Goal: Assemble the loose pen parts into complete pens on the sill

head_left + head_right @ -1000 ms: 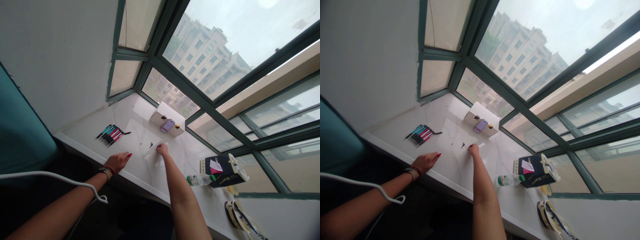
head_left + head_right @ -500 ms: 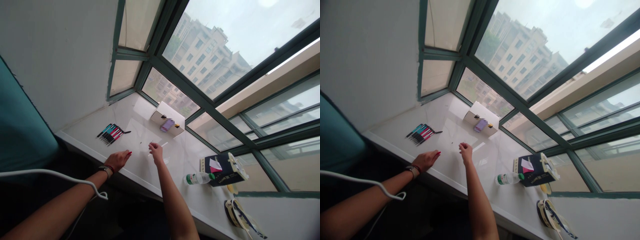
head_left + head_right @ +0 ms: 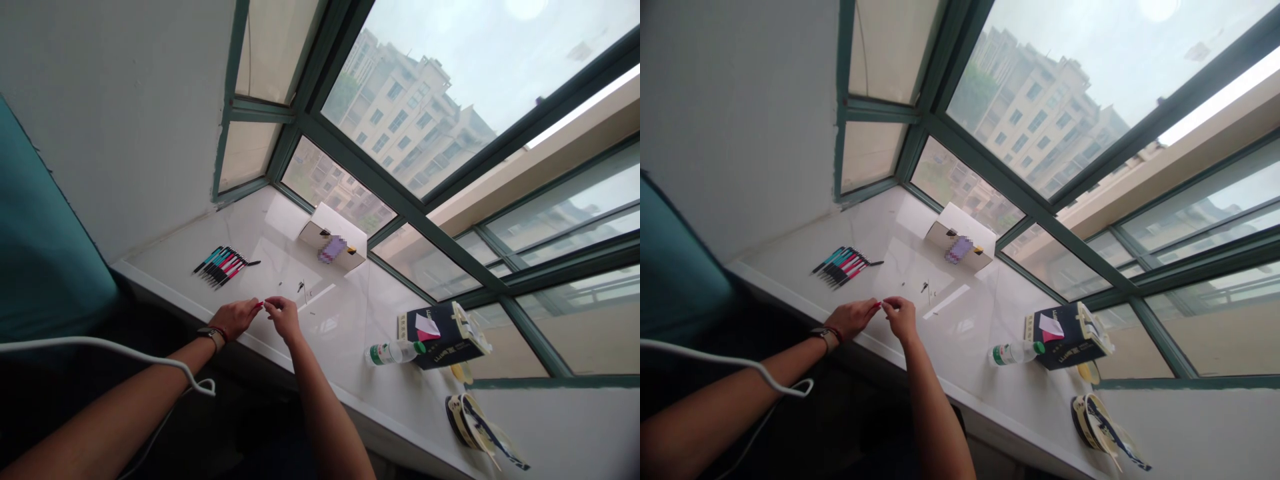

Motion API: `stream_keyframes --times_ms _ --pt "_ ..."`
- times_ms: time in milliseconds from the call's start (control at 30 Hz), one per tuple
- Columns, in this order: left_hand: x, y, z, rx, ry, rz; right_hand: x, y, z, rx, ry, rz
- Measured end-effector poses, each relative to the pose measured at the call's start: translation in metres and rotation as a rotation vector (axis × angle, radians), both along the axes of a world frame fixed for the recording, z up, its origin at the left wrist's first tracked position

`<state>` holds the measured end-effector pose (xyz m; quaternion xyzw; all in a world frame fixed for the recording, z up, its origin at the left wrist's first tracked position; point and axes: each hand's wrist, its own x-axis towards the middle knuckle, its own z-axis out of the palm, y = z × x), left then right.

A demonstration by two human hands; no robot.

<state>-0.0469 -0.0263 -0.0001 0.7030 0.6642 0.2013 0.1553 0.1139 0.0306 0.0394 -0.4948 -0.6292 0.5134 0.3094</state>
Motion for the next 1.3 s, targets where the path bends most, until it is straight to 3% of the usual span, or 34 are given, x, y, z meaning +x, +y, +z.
stream_keyframes --times_ms 300,433,533,600,833,1300 --pt "0.000 0.000 -0.003 0.042 0.010 -0.008 0.004 0.000 -0.013 0.157 -0.128 0.042" --pt "0.001 0.000 0.000 0.063 -0.009 -0.002 0.034 0.031 -0.010 0.207 -0.266 -0.131" --pt "0.001 -0.001 0.001 0.071 -0.019 0.001 0.066 0.065 -0.005 0.193 -0.546 -0.314" --pt "0.000 0.000 0.001 0.072 -0.014 0.001 0.083 0.084 -0.003 0.152 -0.714 -0.358" --pt "0.000 0.001 -0.003 0.054 -0.005 -0.007 0.097 0.115 -0.014 0.075 -0.845 -0.283" --pt "0.000 0.000 -0.002 0.044 -0.013 0.002 0.082 0.126 -0.014 0.051 -0.971 -0.184"
